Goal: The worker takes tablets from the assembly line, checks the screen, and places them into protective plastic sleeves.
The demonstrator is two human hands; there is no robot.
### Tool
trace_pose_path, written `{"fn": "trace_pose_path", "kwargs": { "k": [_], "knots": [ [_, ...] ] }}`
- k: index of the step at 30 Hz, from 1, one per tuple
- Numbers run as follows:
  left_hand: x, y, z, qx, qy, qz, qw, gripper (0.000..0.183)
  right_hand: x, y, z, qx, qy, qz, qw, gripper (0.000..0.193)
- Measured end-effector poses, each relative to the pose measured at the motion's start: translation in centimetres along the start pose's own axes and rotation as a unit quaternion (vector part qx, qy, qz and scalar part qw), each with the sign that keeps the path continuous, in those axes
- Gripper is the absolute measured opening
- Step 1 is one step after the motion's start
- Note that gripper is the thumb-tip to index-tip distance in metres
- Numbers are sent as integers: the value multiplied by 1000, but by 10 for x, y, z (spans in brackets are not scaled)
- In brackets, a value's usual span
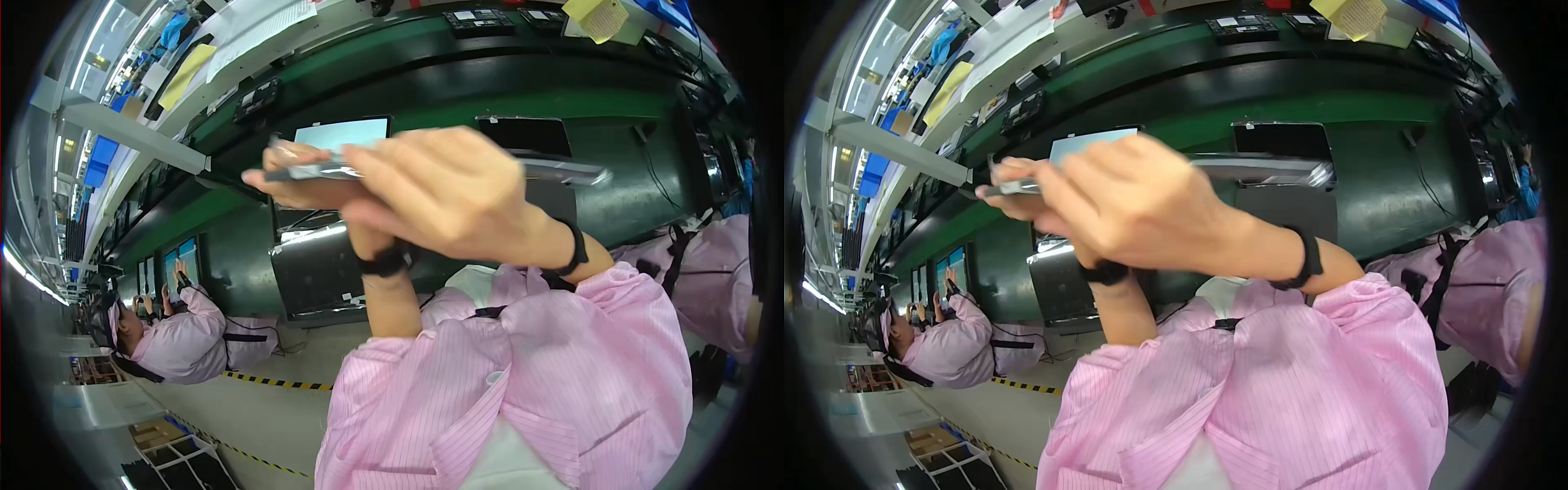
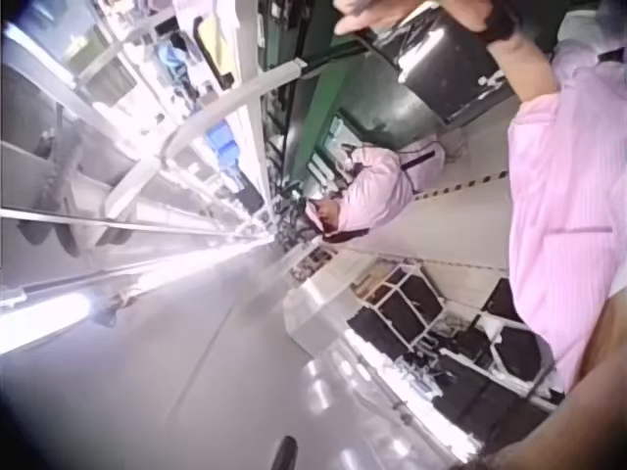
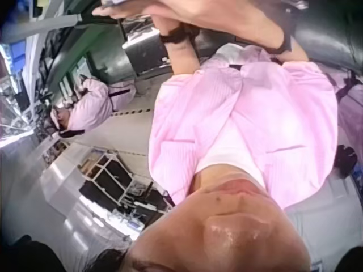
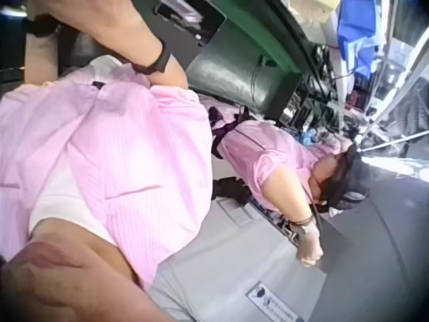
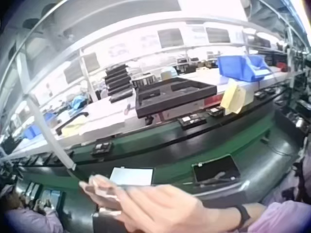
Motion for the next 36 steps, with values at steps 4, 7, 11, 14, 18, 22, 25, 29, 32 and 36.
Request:
{"fn": "trace_pose_path", "kwargs": {
  "k": [4,7,11,14,18,22,25,29,32,36],
  "knots": [
    [-14,22,10,-421,58,-73,902,50,29,25,37,-30,-7,25,999,36],
    [-10,3,-7,149,-4,212,966,43,48,34,64,-9,47,-33,998,27],
    [-12,-17,1,-2,11,225,974,36,53,40,58,-115,-2,-117,986,20],
    [-16,-25,-3,-6,-47,226,973,33,70,73,34,-313,-59,-318,893,14],
    [-12,-10,-24,-8,-46,223,974,44,94,98,-18,-474,-32,-470,744,22],
    [-6,16,-50,-15,-48,237,970,51,122,111,-43,-477,-26,-515,712,25],
    [-2,24,-60,6,-64,258,964,55,132,107,-48,-466,-26,-549,694,26],
    [-2,9,-52,97,-6,308,946,54,138,116,-49,-480,-23,-560,675,26],
    [-9,-25,-59,441,-368,230,785,47,96,129,-35,-390,-33,-504,770,24],
    [4,-58,-49,616,-404,182,651,16,44,139,-47,-387,-70,-406,825,27]
  ]
}}
Point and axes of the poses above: each hand's wrist, its own x-axis away from the middle knuckle, its own z-axis out of the back of the hand, y = z × x, the point moved 7 cm from there along -x, towards the middle knuckle, and after that the axes turned 2 degrees about x, right-handed, at the moved point
